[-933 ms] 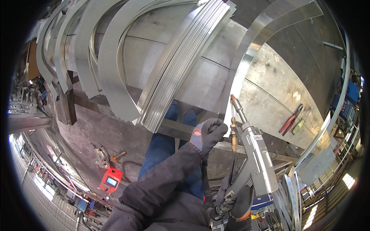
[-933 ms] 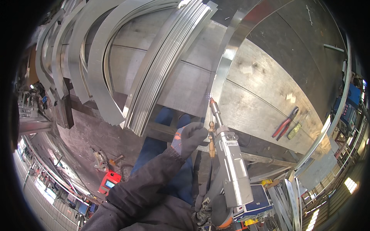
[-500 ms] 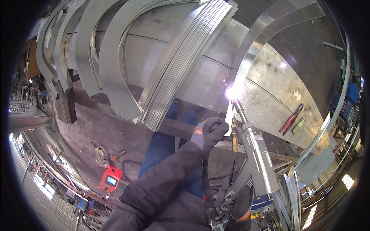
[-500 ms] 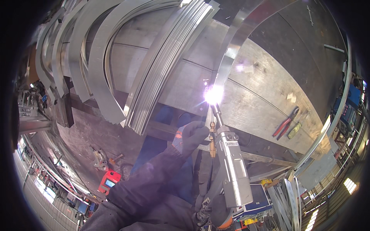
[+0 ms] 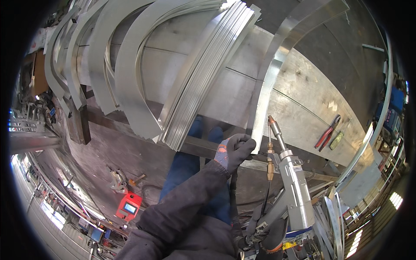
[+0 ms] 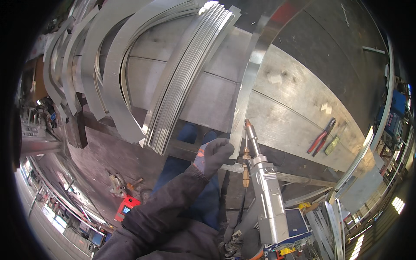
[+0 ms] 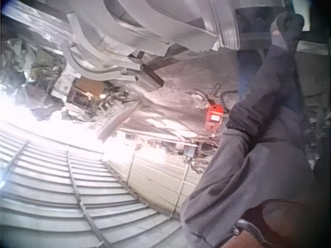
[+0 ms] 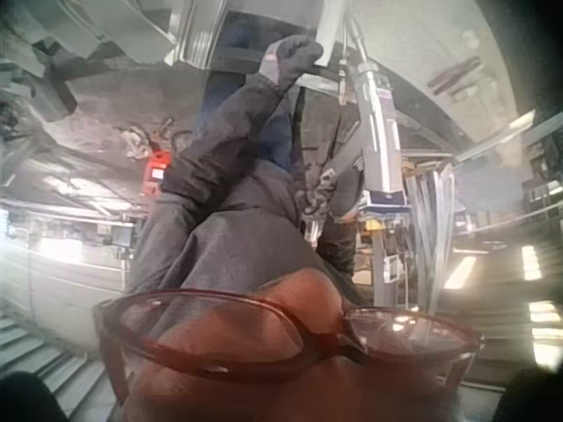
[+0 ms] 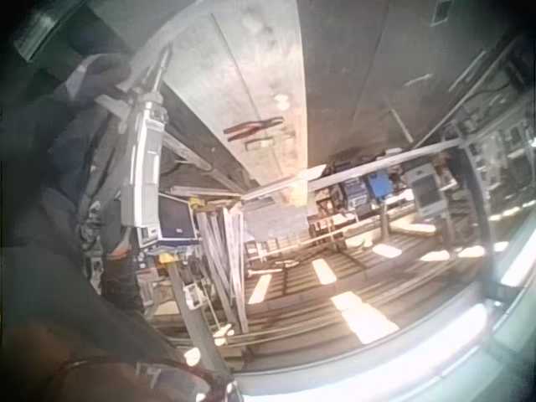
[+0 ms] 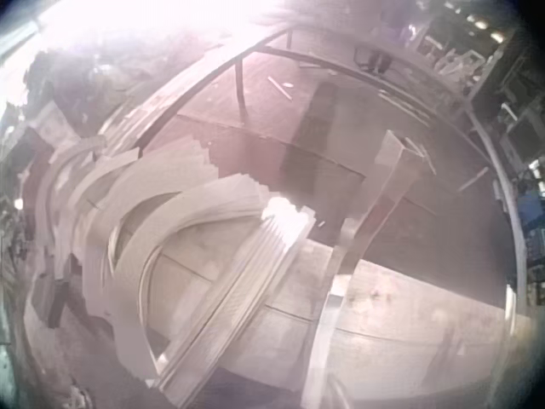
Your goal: The person welds curved metal pieces to a rectangular metal frame using a handheld welding torch. They repeatedly position the curved pieces, weld them in place, and inspect the joints. The work is performed on a metal workbench in a workshop.
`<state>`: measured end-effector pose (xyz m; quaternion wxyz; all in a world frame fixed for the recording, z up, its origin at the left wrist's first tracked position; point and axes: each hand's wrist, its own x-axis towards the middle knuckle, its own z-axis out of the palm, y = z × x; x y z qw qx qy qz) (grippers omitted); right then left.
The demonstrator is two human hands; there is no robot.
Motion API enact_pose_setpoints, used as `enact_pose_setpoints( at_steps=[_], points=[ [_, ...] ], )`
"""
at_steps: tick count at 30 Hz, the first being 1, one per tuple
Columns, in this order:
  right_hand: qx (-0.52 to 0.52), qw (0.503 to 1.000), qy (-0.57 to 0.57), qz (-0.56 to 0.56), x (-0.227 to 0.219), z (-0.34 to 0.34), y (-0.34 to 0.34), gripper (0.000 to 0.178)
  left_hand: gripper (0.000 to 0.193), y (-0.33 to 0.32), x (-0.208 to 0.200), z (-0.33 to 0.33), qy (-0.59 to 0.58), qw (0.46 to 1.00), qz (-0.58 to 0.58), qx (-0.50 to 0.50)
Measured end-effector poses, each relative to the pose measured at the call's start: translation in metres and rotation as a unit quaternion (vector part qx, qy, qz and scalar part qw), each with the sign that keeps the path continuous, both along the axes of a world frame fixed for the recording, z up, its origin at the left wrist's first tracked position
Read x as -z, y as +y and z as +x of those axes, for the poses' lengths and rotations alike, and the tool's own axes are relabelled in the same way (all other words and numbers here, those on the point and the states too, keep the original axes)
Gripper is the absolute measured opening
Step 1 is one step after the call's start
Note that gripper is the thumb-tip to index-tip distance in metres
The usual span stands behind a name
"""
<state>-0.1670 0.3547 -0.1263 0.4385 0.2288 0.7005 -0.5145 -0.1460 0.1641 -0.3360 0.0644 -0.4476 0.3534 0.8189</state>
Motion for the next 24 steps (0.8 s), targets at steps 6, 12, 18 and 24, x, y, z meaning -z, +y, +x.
enact_pose_setpoints(
  at_steps=[6,12,18,24],
  points=[
    [-0.094,0.995,0.000,0.022,0.006,-0.004,0.010,0.073,0.044,-0.006,-0.008,-0.004,0.000,0.999,0.053,-0.011],
    [-0.093,0.995,-0.021,0.004,0.037,0.019,0.051,0.070,0.056,-0.065,-0.017,-0.026,0.003,0.952,-0.300,0.059],
    [-0.119,0.992,0.011,-0.031,0.048,0.024,0.068,0.039,0.103,-0.173,-0.024,-0.170,0.057,0.875,-0.478,0.058],
    [-0.048,0.983,-0.126,-0.123,0.030,-0.004,0.022,0.070,0.033,-0.183,-0.043,-0.243,0.139,0.891,-0.430,-0.053]
  ],
)
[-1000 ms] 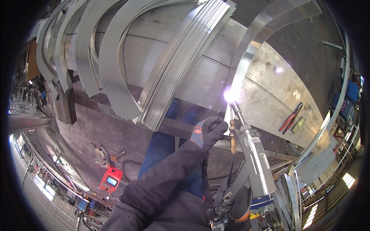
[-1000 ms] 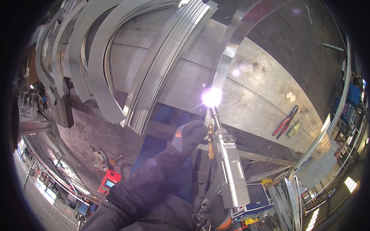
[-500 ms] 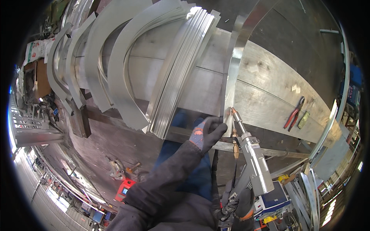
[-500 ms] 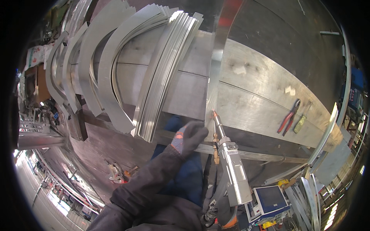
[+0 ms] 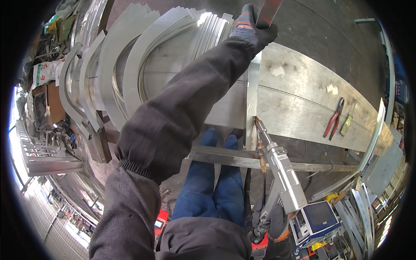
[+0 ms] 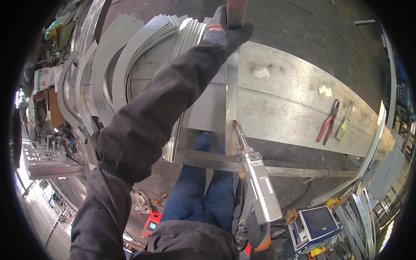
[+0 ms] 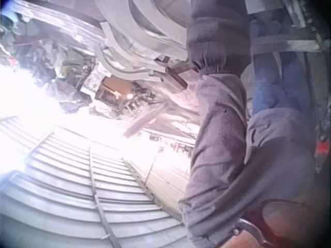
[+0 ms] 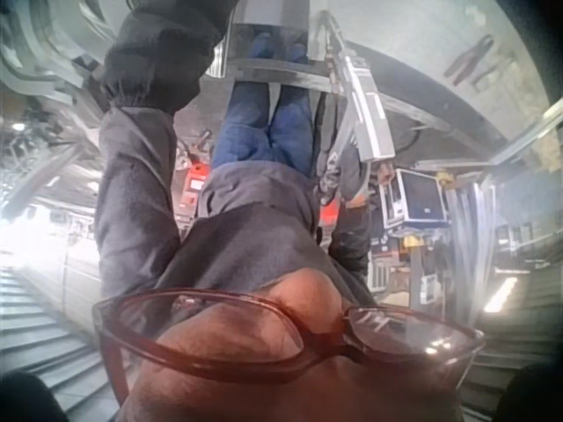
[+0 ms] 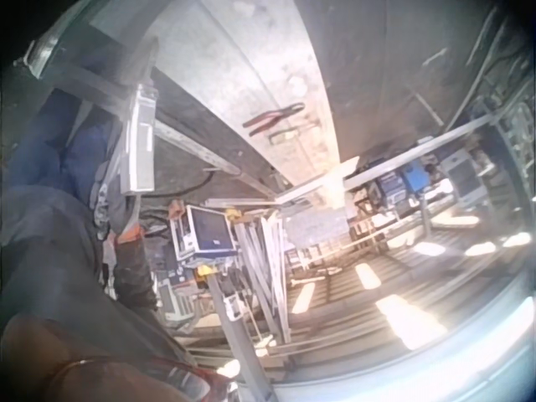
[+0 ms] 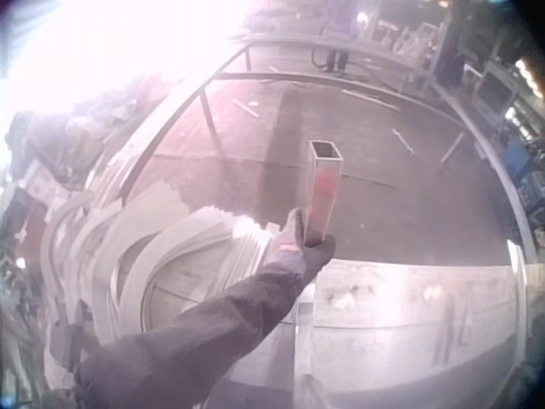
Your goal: The person welds curved metal pieces to a rectangular metal frame using a handheld welding torch. They repeatedly position the curved pieces, weld them in place, and inspect the joints. The work is performed on a metal workbench in a workshop.
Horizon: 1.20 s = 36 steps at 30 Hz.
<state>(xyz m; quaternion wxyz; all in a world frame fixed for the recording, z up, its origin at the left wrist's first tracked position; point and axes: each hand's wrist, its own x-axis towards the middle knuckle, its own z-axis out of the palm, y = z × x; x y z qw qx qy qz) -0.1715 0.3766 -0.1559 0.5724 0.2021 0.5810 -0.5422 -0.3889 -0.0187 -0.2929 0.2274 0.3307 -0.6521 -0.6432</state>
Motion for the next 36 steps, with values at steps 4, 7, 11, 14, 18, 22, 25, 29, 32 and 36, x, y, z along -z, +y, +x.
enact_pose_setpoints(
  at_steps=[4,7,11,14,18,22,25,29,32,36],
  points=[
    [0.033,0.999,0.034,-0.025,-0.004,-0.005,-0.012,0.071,0.035,-0.012,0.005,-0.031,0.030,0.990,-0.108,0.081],
    [0.029,0.997,0.034,-0.064,-0.001,-0.009,-0.010,0.076,0.039,-0.023,0.005,-0.064,0.093,0.974,-0.205,0.027],
    [0.060,0.995,0.037,-0.073,0.006,-0.019,-0.011,0.082,0.041,-0.025,0.008,-0.073,0.135,0.938,-0.320,-0.004],
    [0.062,0.996,0.019,-0.060,0.011,-0.032,-0.014,0.084,0.041,-0.025,0.011,-0.069,0.134,0.941,-0.312,0.004],
    [0.043,0.998,0.000,-0.046,0.018,-0.050,-0.014,0.089,0.041,-0.026,0.015,-0.071,0.125,0.943,-0.308,0.005],
    [0.034,0.992,-0.057,-0.105,0.032,-0.060,-0.019,0.081,0.041,-0.026,0.017,-0.071,0.116,0.946,-0.303,0.005],
    [0.009,0.996,-0.023,-0.083,0.031,-0.062,-0.025,0.075,0.041,-0.027,0.014,-0.072,0.112,0.947,-0.302,0.005],
    [0.027,0.998,-0.011,-0.054,0.025,-0.061,-0.033,0.076,0.041,-0.026,0.011,-0.077,0.106,0.948,-0.300,0.008],
    [0.024,0.997,0.023,-0.064,0.024,-0.058,-0.035,0.077,0.041,-0.025,0.011,-0.079,0.103,0.949,-0.298,0.011],
    [0.030,0.997,0.030,-0.063,0.026,-0.055,-0.028,0.080,0.041,-0.023,0.012,-0.081,0.089,0.951,-0.295,0.014]
  ],
)
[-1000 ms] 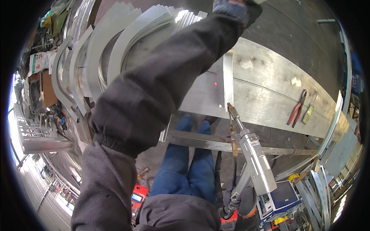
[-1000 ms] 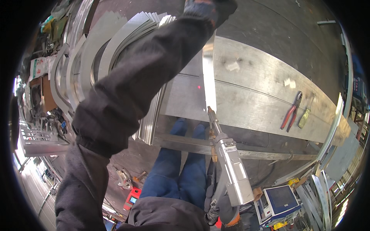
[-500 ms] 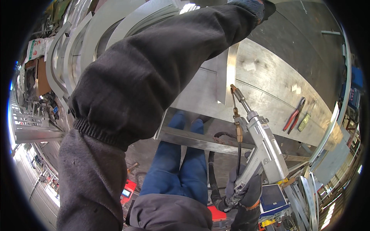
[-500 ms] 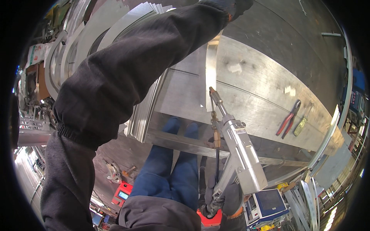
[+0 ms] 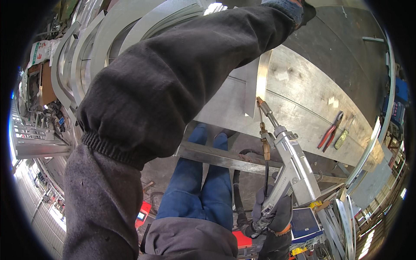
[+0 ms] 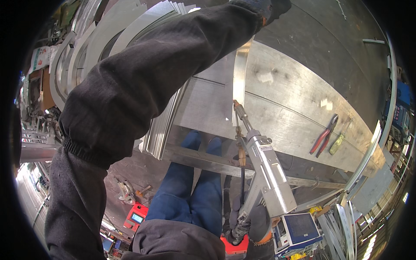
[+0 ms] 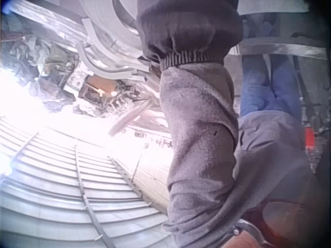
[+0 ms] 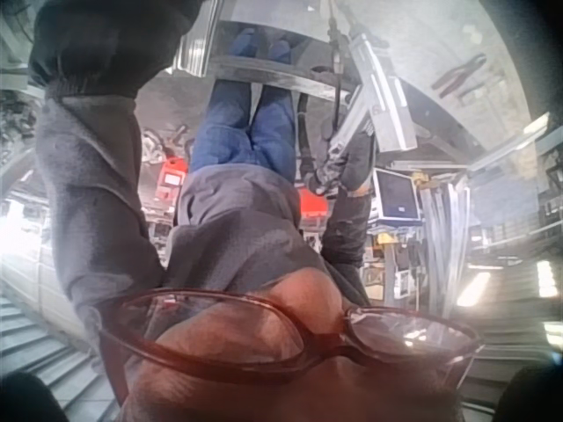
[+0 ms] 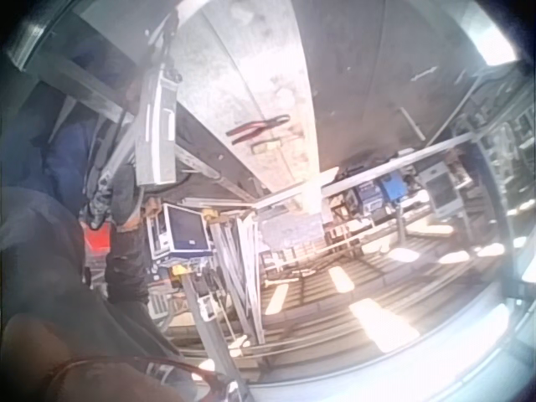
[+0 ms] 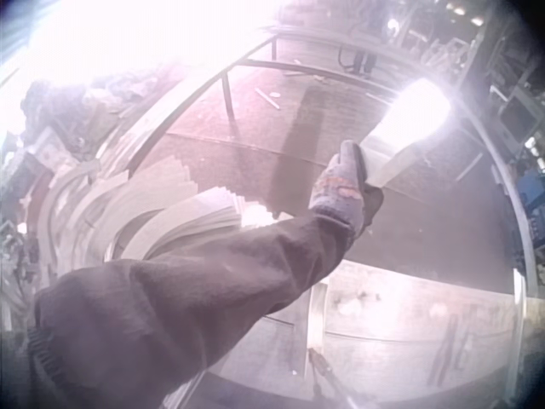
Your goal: The person welds curved metal pieces to a rectangular metal frame using a handheld welding torch. They repeatedly position the curved pieces, weld them in place, and inspect the joints. The work is performed on a metal workbench in a workshop.
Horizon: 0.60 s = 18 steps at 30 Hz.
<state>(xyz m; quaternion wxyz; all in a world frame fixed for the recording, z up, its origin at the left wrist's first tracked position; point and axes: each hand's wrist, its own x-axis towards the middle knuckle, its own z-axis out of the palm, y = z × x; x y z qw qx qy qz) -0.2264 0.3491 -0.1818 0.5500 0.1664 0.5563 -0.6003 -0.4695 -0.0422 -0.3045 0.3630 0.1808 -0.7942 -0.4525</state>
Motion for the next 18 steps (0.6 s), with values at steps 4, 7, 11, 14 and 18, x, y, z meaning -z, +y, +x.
enact_pose_setpoints(
  at_steps=[4,7,11,14,18],
  points=[
    [-0.051,0.993,0.084,0.070,0.004,0.003,0.013,0.080,0.041,0.001,-0.002,-0.012,-0.012,1.000,0.002,-0.001],
    [-0.067,0.989,0.099,0.082,0.006,0.004,0.020,0.081,0.041,0.004,-0.005,-0.026,-0.019,1.000,-0.001,0.002],
    [-0.087,0.985,0.110,0.097,0.005,0.003,0.024,0.081,0.041,0.007,-0.003,-0.033,-0.027,1.000,0.002,0.004],
    [-0.072,0.990,0.091,0.083,0.002,0.003,0.023,0.081,0.041,0.009,-0.002,-0.034,-0.029,1.000,0.004,0.007],
    [-0.066,0.992,0.082,0.072,0.001,0.002,0.021,0.081,0.041,0.010,-0.002,-0.034,-0.031,0.999,0.008,0.009]
  ],
)
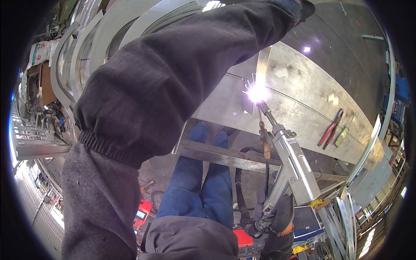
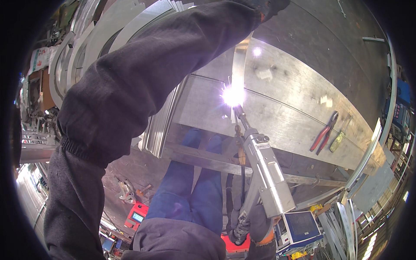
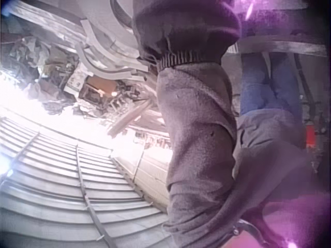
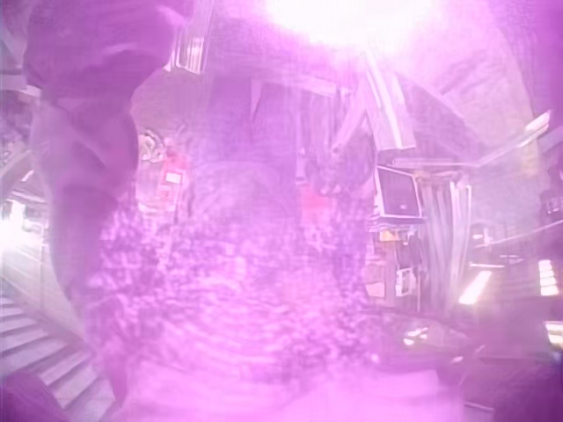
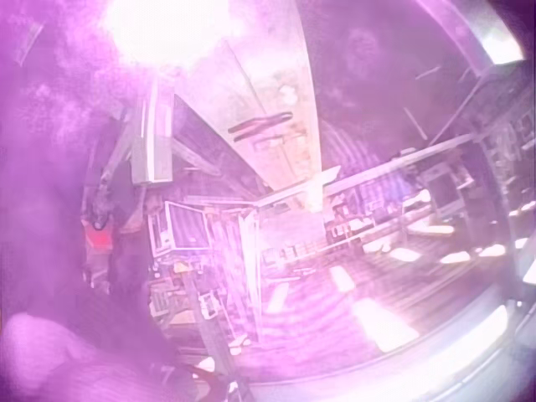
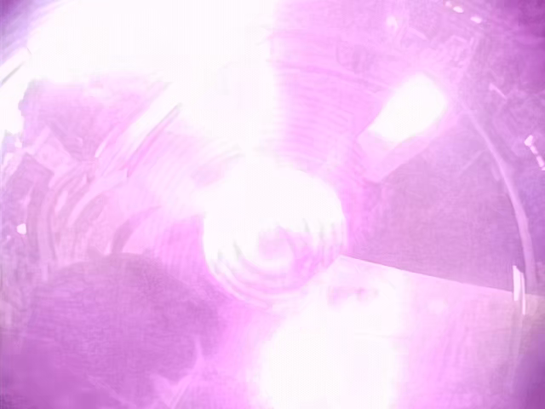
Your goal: The person welds curved metal pieces to a rectangular metal frame using a handheld welding torch. They repeatedly position the curved pieces, weld them in place, and inspect the joints. The work is performed on a metal workbench in a workshop.
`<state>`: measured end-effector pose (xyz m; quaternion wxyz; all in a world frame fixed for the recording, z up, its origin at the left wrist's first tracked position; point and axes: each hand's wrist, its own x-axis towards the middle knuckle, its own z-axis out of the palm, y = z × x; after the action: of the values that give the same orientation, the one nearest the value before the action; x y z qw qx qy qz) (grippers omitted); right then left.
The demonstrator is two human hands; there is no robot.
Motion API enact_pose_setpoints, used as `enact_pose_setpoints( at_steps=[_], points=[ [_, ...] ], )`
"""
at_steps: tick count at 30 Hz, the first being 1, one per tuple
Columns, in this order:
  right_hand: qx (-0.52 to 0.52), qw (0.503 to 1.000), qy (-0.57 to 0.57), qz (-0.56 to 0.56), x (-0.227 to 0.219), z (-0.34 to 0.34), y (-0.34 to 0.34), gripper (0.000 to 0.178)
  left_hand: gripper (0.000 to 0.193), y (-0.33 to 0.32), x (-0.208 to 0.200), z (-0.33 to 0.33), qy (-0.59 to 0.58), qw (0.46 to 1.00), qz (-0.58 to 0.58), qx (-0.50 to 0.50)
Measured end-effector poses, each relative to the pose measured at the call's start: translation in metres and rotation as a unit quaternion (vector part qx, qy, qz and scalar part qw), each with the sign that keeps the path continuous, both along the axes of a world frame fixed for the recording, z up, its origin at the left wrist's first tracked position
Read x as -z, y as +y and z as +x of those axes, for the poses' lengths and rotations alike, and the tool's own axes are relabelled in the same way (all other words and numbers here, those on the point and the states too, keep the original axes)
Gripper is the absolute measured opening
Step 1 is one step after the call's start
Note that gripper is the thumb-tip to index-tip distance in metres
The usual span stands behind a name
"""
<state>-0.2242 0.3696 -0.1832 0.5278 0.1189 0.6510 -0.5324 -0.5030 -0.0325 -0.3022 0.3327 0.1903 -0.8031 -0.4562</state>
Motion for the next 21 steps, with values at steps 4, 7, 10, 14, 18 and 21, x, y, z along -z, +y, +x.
enact_pose_setpoints(
  at_steps=[4,7,10,14,18,21],
  points=[
    [0.007,0.998,-0.049,-0.042,-0.001,-0.003,-0.003,0.082,0.041,0.001,0.000,0.000,-0.002,1.000,0.002,0.002],
    [0.033,0.992,-0.093,-0.085,-0.003,-0.005,-0.007,0.082,0.041,0.002,-0.002,0.001,0.000,1.000,0.006,0.004],
    [0.041,0.991,-0.097,-0.088,-0.004,-0.002,-0.005,0.081,0.042,0.003,-0.004,0.006,0.004,1.000,0.010,0.004],
    [0.060,0.989,-0.116,-0.074,0.001,0.007,0.014,0.079,0.042,0.002,-0.002,0.023,0.009,1.000,0.015,0.005],
    [-0.034,0.999,0.010,0.029,0.011,0.016,0.031,0.080,0.042,0.001,-0.003,0.030,0.013,1.000,0.012,0.005],
    [-0.030,0.998,0.033,0.043,0.005,0.017,0.022,0.080,0.042,0.000,-0.004,0.032,0.015,1.000,0.012,0.006]
  ],
)
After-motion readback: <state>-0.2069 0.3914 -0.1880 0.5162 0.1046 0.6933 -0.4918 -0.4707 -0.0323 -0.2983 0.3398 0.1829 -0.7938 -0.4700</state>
